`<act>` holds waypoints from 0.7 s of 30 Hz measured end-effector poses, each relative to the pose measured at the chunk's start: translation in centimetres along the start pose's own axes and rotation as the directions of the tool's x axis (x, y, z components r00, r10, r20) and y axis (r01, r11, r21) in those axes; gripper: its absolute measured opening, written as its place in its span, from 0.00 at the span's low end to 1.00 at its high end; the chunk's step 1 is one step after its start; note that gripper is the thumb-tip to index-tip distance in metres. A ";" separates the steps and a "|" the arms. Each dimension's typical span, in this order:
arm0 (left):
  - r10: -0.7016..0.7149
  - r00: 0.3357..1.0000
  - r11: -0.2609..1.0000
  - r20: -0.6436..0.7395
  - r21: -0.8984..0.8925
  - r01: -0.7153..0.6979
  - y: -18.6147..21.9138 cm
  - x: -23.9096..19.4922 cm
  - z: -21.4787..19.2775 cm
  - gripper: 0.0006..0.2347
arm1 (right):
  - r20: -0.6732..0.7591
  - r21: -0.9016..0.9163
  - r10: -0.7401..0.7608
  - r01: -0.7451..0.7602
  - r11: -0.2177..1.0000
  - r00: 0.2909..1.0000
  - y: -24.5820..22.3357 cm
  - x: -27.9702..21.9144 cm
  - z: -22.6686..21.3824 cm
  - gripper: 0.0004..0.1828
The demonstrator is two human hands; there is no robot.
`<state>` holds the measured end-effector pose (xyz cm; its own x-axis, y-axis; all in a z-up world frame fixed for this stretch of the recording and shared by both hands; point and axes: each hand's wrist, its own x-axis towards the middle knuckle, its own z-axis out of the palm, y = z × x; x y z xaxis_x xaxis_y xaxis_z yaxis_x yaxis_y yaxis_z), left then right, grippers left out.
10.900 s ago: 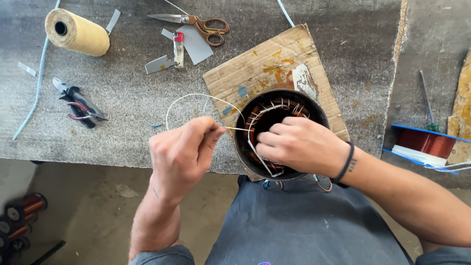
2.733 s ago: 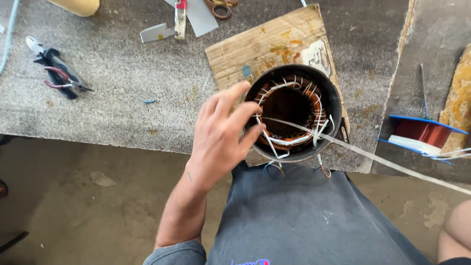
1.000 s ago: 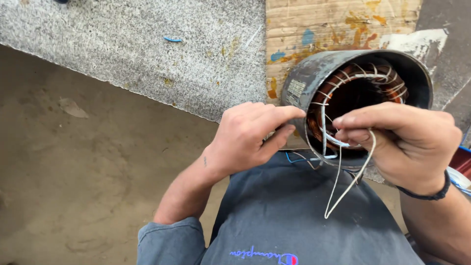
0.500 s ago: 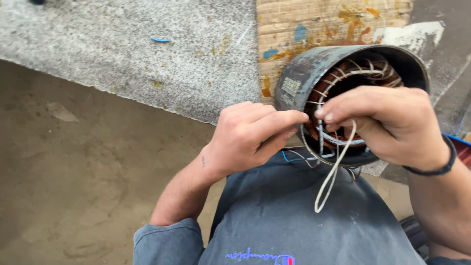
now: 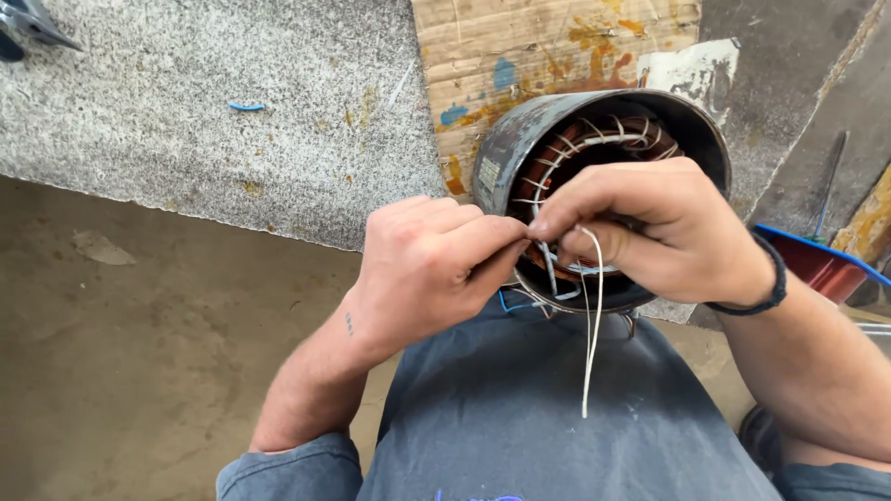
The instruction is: Tying and securing copper wire coils inside a motor stator using string
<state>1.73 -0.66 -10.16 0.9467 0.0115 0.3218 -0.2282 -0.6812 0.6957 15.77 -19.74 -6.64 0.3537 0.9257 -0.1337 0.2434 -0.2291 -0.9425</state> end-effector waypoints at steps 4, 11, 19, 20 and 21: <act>-0.010 1.000 1.000 0.013 0.014 0.010 0.3 0.3 -0.2 0.05 | -0.086 0.035 0.106 -0.104 0.994 0.991 0.1 -0.6 0.9 0.11; -0.014 0.993 0.999 0.114 -0.041 0.019 0.3 0.2 0.0 0.07 | -0.075 -0.032 0.114 -0.117 0.993 0.991 -0.7 -0.5 1.2 0.09; 0.012 0.999 0.998 0.033 0.063 -0.014 0.6 -0.1 0.0 0.12 | 0.018 -0.085 -0.005 0.007 0.996 1.000 -0.4 -0.1 0.5 0.08; 0.012 0.999 0.998 0.033 0.064 -0.014 0.6 0.0 0.1 0.12 | 0.019 -0.085 -0.006 0.007 0.996 1.000 -0.5 0.0 0.5 0.08; -0.006 0.999 0.999 0.054 0.044 0.003 0.5 0.1 0.1 0.12 | 0.015 -0.122 -0.018 0.020 0.992 1.000 -0.5 0.1 0.5 0.07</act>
<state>1.69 -1.10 -9.83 0.9589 -0.0240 0.2827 -0.2146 -0.7130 0.6675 15.26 -19.40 -6.27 0.3357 0.9341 -0.1213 0.3590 -0.2459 -0.9004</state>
